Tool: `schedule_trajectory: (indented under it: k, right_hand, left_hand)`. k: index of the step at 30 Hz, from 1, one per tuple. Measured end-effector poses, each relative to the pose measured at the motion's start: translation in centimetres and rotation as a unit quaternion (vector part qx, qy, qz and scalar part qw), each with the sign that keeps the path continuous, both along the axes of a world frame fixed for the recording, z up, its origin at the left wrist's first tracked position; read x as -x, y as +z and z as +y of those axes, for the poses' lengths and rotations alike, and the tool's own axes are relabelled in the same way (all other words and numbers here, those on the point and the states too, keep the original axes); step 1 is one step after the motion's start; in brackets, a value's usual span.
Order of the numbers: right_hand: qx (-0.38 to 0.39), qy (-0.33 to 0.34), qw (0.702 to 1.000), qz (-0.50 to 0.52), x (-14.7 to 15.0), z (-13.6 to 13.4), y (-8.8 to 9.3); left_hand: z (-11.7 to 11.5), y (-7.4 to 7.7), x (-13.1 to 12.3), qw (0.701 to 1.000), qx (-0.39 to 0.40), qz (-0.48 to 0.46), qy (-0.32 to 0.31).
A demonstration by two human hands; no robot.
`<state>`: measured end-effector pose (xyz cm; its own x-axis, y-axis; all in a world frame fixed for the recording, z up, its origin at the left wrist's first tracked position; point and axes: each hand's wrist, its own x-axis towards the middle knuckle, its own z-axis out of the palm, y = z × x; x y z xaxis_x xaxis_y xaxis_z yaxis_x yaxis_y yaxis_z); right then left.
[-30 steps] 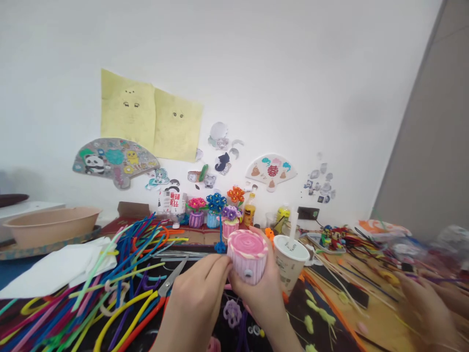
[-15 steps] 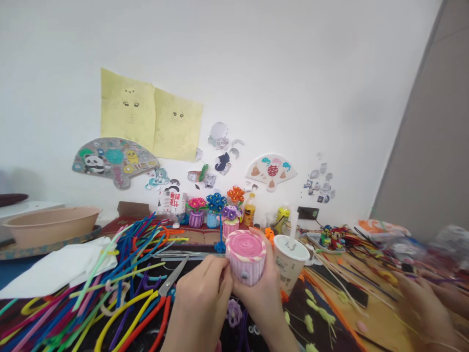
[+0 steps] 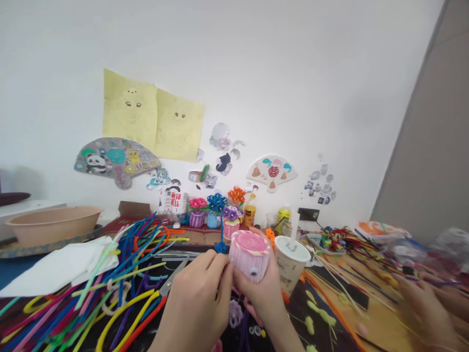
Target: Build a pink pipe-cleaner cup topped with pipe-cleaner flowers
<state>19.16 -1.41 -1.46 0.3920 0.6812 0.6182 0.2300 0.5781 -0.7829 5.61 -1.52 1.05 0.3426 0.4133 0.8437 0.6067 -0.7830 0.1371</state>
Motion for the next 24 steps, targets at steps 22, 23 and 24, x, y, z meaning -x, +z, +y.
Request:
schedule_trajectory:
  k: [22, 23, 24]
  right_hand:
    - [-0.012, -0.063, 0.993, -0.101, 0.1, -0.12, -0.4]
    - [-0.017, -0.055, 0.994, -0.091, 0.02, 0.03, -0.52]
    - [-0.021, -0.043, 0.996, -0.079, -0.05, 0.16, -0.62]
  left_hand:
    - [0.58, -0.13, -0.12, 0.995, -0.027, 0.091, 0.001]
    - [0.64, -0.12, -0.09, 0.996, -0.019, 0.088, -0.009]
    - [0.67, -0.1, -0.06, 0.996, -0.013, 0.086, -0.018]
